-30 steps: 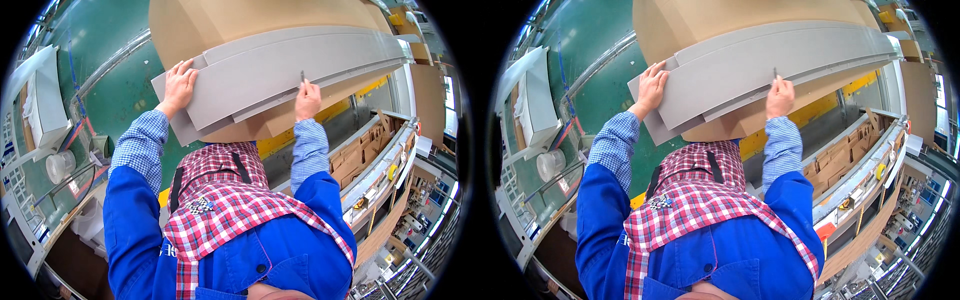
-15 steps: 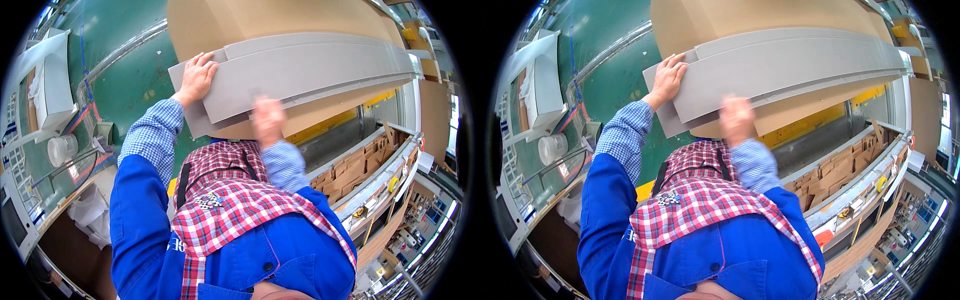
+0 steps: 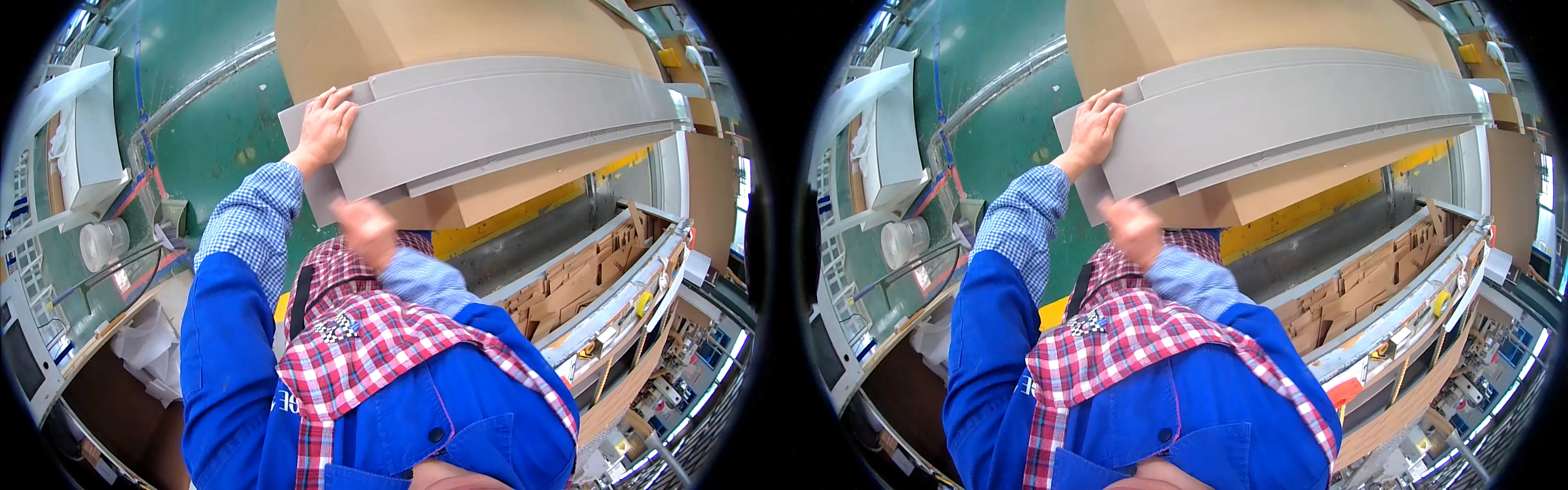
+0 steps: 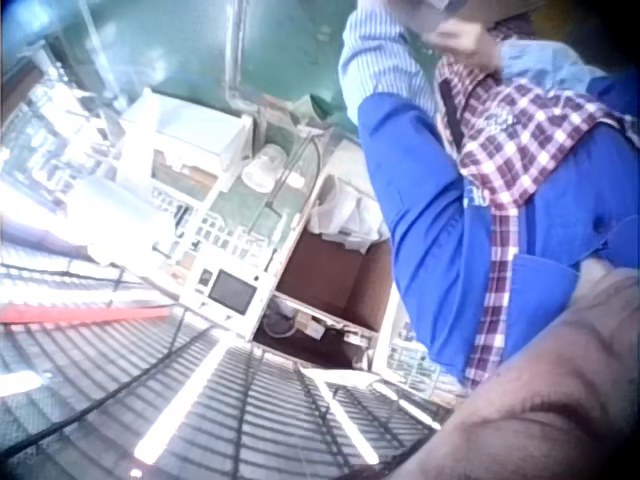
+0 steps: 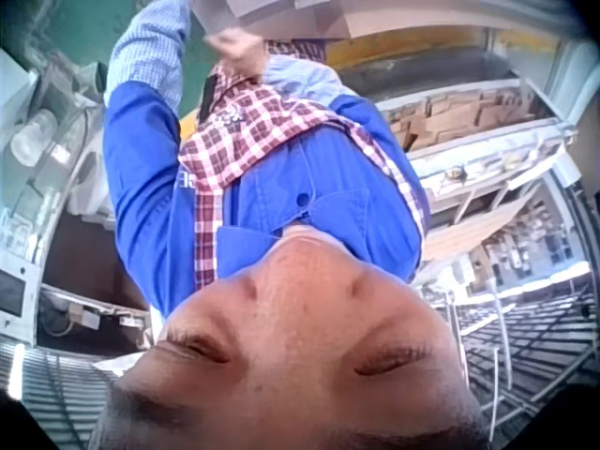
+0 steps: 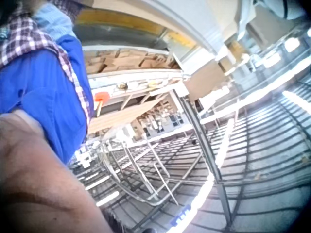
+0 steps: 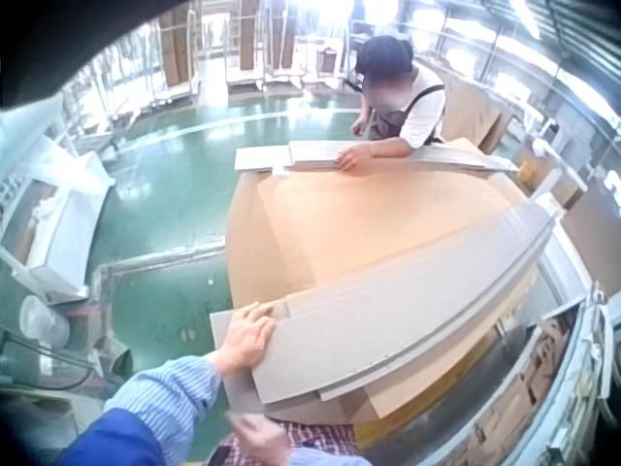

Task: The person unpacks gray plastic components from a cardboard box and places them on a workbench. They then use a utility knife to scrape the surface of the components, removing residue or marks, and peel off protective plastic film. A coworker assists by holding the box and handling other parts.

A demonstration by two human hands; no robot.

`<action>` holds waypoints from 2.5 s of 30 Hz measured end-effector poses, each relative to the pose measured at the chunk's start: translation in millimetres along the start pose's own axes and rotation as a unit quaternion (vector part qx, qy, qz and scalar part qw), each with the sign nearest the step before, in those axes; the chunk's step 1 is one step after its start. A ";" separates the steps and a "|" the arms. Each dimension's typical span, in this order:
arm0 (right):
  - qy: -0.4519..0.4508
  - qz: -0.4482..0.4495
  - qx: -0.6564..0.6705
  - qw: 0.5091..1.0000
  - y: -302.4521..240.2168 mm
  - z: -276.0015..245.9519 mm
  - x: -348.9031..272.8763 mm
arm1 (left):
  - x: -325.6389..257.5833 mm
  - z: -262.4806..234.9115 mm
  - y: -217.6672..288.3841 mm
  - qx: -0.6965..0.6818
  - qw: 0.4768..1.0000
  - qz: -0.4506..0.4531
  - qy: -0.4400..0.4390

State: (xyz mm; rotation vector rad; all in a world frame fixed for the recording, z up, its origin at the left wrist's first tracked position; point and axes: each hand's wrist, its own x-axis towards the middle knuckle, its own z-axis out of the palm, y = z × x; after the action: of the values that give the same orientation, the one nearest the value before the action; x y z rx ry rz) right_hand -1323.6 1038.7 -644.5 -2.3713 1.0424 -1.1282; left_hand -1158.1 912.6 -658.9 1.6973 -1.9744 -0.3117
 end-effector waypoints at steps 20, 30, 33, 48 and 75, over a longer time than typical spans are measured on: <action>0.047 0.238 -0.146 0.959 68.0 -78.9 34.9 | -2.4 3.7 -0.7 0.007 0.999 -0.004 0.042; -0.100 0.044 -0.006 0.994 -22.8 10.2 -4.2 | -1.0 3.7 -4.8 0.009 0.999 0.009 0.038; -0.021 0.155 -0.150 0.976 34.6 -48.8 31.2 | -6.2 0.0 0.2 0.005 0.999 -0.011 0.035; -0.042 0.029 -0.051 0.997 27.5 -39.3 12.3 | -5.8 2.4 -1.5 0.002 0.999 -0.008 0.036; -0.097 0.079 -0.057 0.991 -18.2 -19.9 27.4 | -11.7 4.3 -4.8 0.002 0.999 -0.005 0.051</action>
State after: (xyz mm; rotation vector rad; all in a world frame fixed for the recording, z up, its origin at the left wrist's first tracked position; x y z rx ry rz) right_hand -1318.6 1031.7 -607.0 -2.3779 1.2281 -0.7858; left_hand -1155.2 922.4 -667.6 1.6922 -1.8938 -0.2199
